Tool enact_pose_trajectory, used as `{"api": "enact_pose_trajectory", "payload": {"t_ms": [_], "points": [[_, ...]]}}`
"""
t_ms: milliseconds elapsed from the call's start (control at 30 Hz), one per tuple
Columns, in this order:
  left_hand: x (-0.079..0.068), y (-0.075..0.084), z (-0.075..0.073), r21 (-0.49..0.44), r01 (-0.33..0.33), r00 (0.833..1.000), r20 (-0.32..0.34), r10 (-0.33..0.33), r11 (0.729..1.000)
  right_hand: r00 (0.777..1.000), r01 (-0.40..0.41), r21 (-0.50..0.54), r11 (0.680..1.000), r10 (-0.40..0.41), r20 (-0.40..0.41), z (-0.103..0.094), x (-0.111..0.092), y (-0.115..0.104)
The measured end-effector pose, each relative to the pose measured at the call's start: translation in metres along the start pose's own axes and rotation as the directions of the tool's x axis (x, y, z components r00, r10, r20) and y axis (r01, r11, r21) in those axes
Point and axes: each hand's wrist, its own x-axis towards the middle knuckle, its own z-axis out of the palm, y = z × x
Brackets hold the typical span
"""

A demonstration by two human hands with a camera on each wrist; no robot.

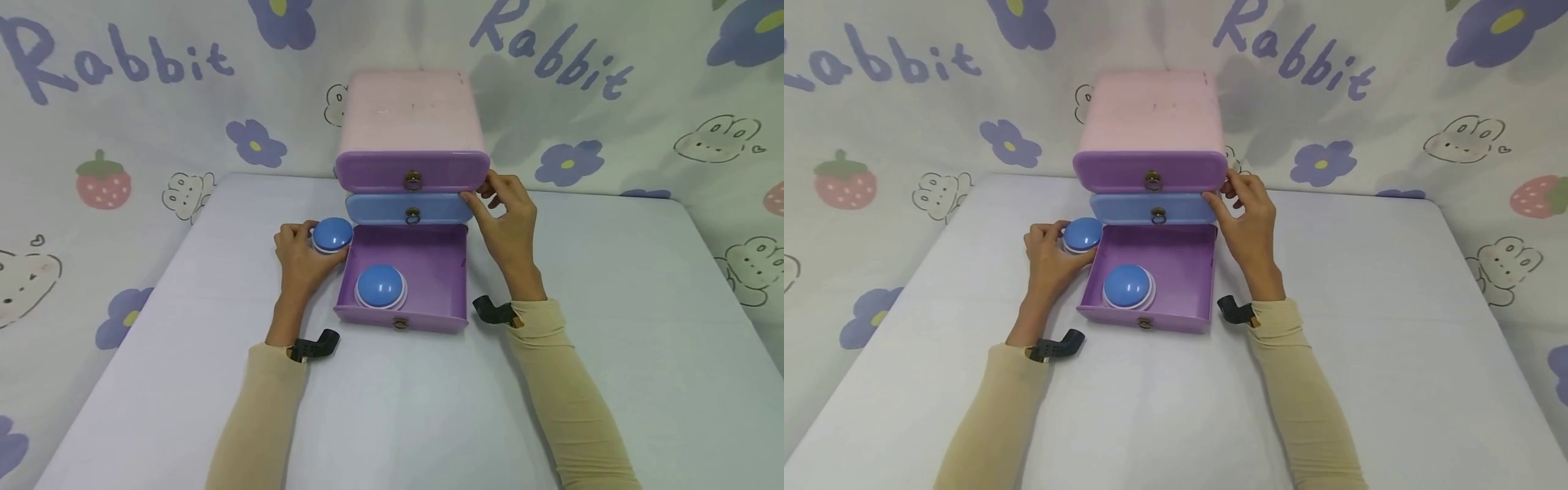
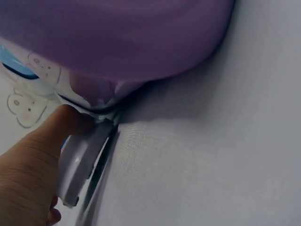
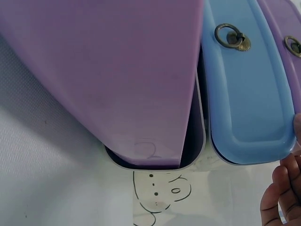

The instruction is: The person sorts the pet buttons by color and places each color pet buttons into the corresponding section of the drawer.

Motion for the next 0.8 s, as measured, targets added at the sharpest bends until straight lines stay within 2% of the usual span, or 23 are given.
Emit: {"api": "enact_pose_trajectory", "payload": {"t_ms": [100, 300, 400, 600, 800], "points": [[-0.002, 0.001, -0.003, -0.025, 0.003, 1.000, -0.018, -0.004, 1.000, 1.000, 0.003, 0.007, 1.000, -0.003, 0.002, 0.001, -0.001, 0.004], [-0.008, 0.005, -0.013, -0.095, 0.073, 0.997, -0.021, -0.075, 0.993, 1.000, 0.007, 0.010, 1.000, -0.007, -0.004, 0.000, 0.000, 0.002], [-0.011, 0.009, -0.021, -0.118, 0.086, 0.996, -0.023, -0.089, 0.989, 1.000, 0.011, 0.013, 1.000, -0.011, -0.005, -0.001, 0.001, 0.001], [-0.016, 0.016, -0.032, -0.151, 0.099, 0.995, -0.010, -0.101, 0.984, 0.999, 0.048, 0.001, 0.999, -0.048, 0.011, -0.002, 0.002, 0.003], [-0.018, 0.028, -0.038, -0.153, 0.072, 0.997, 0.023, -0.070, 0.986, 0.999, 0.042, -0.022, 0.999, -0.042, 0.013, -0.001, 0.001, 0.003]]}}
